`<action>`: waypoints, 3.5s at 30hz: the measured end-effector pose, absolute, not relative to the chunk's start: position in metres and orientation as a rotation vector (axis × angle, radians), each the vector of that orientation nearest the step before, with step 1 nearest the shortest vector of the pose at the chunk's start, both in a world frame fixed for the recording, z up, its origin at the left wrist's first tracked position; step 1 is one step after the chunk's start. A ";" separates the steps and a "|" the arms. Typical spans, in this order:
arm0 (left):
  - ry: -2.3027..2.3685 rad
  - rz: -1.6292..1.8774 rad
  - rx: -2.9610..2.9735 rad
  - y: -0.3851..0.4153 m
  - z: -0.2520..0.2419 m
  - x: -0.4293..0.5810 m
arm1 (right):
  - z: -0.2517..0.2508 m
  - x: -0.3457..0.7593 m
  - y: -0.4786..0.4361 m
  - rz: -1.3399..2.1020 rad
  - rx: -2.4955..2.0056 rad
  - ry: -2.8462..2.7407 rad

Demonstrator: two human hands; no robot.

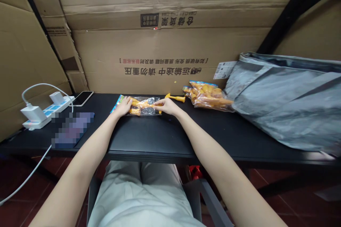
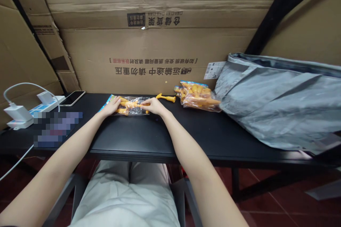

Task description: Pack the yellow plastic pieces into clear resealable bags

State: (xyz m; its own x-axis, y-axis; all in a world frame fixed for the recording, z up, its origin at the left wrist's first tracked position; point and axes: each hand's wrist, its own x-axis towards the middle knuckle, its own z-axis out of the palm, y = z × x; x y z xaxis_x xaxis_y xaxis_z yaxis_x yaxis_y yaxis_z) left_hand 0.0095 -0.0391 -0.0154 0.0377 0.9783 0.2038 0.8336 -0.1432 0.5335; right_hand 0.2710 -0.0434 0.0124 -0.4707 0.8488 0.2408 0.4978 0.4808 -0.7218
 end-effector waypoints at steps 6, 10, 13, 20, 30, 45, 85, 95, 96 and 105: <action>1.838 0.795 2.056 -0.037 -0.017 0.009 | 0.007 0.273 -0.040 0.924 -1.078 -2.065; 1.811 0.824 2.043 -0.036 -0.018 0.010 | 0.003 0.276 -0.037 0.982 -1.105 -2.014; 1.787 0.828 2.021 -0.038 -0.016 0.013 | -0.002 0.273 -0.035 0.989 -1.090 -2.033; 1.765 0.822 2.030 -0.039 -0.016 0.015 | -0.008 0.254 -0.035 0.854 -1.027 -2.020; 1.761 0.845 2.013 -0.038 -0.016 0.014 | -0.007 0.250 -0.043 1.044 -1.030 -1.910; 1.805 0.671 2.207 -0.043 -0.013 0.011 | -0.008 0.256 -0.034 0.930 -1.079 -2.047; 1.802 0.665 2.267 -0.039 -0.019 0.009 | 0.008 0.297 -0.030 -0.165 -2.160 -2.030; 1.780 0.710 2.273 -0.034 -0.021 0.003 | 0.029 0.305 -0.029 0.199 -1.808 -1.996; 1.786 0.720 2.262 -0.034 -0.021 0.003 | 0.026 0.307 -0.029 0.158 -1.773 -2.069; 1.812 0.785 2.205 -0.036 -0.019 -0.001 | 0.019 0.304 -0.036 0.017 -1.866 -2.421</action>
State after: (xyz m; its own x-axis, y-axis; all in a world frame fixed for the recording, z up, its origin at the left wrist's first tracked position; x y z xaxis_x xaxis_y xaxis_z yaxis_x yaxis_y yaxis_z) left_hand -0.0007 -0.0356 -0.0188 0.1172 0.9525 0.2811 0.8568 -0.2401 0.4564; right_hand 0.3044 -0.0361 0.0190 -0.2521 0.9658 0.0602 0.9649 0.2557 -0.0604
